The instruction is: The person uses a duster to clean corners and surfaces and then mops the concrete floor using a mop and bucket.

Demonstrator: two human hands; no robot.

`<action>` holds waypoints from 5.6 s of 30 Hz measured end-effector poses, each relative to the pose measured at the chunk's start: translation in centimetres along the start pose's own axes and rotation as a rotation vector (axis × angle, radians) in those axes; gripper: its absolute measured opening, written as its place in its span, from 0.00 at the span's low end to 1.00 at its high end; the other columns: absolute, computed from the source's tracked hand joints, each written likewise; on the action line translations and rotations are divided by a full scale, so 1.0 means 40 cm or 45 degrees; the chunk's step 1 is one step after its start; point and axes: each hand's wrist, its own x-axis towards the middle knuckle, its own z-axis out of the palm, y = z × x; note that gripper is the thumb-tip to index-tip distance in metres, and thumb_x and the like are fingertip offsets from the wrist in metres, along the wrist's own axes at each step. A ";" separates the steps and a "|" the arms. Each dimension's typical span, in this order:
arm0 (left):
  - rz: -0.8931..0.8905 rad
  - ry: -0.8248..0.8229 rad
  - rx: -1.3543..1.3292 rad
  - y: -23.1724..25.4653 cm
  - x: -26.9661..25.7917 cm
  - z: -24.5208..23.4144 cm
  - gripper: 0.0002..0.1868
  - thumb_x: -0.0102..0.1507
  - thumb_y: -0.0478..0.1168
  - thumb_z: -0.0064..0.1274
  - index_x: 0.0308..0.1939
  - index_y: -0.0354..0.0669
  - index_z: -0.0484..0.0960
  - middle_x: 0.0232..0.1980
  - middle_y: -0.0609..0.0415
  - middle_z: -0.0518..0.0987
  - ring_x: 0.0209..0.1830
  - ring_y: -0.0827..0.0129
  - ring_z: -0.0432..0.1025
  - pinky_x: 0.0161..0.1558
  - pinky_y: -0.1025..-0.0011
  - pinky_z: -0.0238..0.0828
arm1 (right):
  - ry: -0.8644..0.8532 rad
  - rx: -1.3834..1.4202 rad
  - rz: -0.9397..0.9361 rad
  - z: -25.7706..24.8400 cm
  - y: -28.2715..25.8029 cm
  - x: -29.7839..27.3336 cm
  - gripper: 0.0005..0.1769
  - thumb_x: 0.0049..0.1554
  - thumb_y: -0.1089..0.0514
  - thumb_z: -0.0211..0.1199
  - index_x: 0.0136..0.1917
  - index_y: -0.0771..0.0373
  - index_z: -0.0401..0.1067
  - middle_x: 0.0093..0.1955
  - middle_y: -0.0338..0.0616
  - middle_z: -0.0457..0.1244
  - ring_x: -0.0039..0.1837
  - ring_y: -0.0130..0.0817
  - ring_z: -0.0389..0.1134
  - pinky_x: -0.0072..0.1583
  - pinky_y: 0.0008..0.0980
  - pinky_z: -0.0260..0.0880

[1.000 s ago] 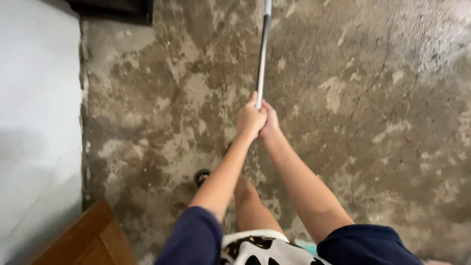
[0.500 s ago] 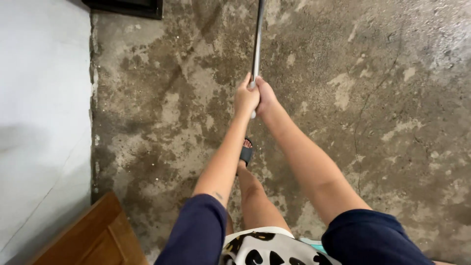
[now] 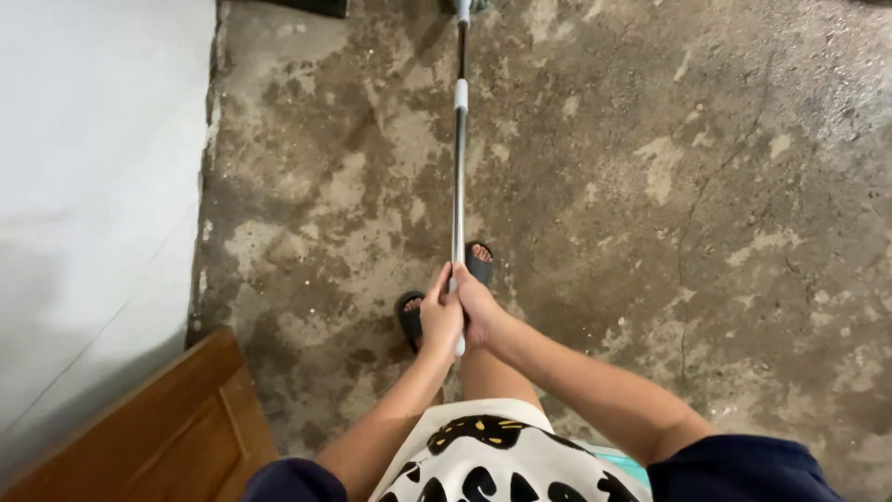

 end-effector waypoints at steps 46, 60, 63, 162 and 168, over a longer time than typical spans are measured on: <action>-0.205 0.204 -0.582 0.166 0.085 -0.194 0.24 0.67 0.35 0.48 0.68 0.48 0.74 0.52 0.49 0.83 0.47 0.71 0.76 0.48 0.75 0.73 | -0.063 -0.502 0.036 0.270 0.024 0.103 0.23 0.68 0.40 0.46 0.48 0.59 0.71 0.40 0.46 0.66 0.43 0.42 0.66 0.48 0.47 0.70; -0.297 0.232 -0.122 0.430 0.541 -0.100 0.23 0.64 0.41 0.55 0.65 0.58 0.80 0.45 0.50 0.87 0.30 0.72 0.66 0.31 0.71 0.62 | -0.100 -0.122 -0.195 0.529 -0.347 0.355 0.18 0.68 0.46 0.53 0.53 0.63 0.72 0.46 0.49 0.68 0.47 0.44 0.69 0.54 0.50 0.75; 0.071 0.252 -0.207 0.090 0.752 -0.049 0.23 0.67 0.38 0.58 0.68 0.48 0.80 0.38 0.53 0.83 0.31 0.75 0.65 0.33 0.74 0.65 | -0.225 -0.180 -0.173 0.435 -0.346 0.498 0.20 0.67 0.40 0.52 0.48 0.57 0.68 0.41 0.46 0.65 0.43 0.44 0.67 0.49 0.49 0.70; 0.502 0.565 -0.028 -0.209 0.140 -0.862 0.18 0.67 0.48 0.55 0.58 0.47 0.83 0.53 0.40 0.86 0.51 0.56 0.81 0.51 0.64 0.76 | -0.432 -0.402 0.015 0.547 0.663 0.365 0.21 0.64 0.38 0.52 0.46 0.57 0.69 0.41 0.47 0.67 0.44 0.43 0.69 0.49 0.49 0.73; 0.168 0.626 0.187 -0.099 -0.022 -0.757 0.22 0.65 0.49 0.51 0.64 0.56 0.80 0.52 0.41 0.84 0.50 0.52 0.79 0.51 0.61 0.73 | -0.506 -0.447 -0.154 0.404 0.624 0.361 0.18 0.66 0.40 0.54 0.51 0.55 0.72 0.42 0.44 0.66 0.45 0.41 0.68 0.48 0.48 0.71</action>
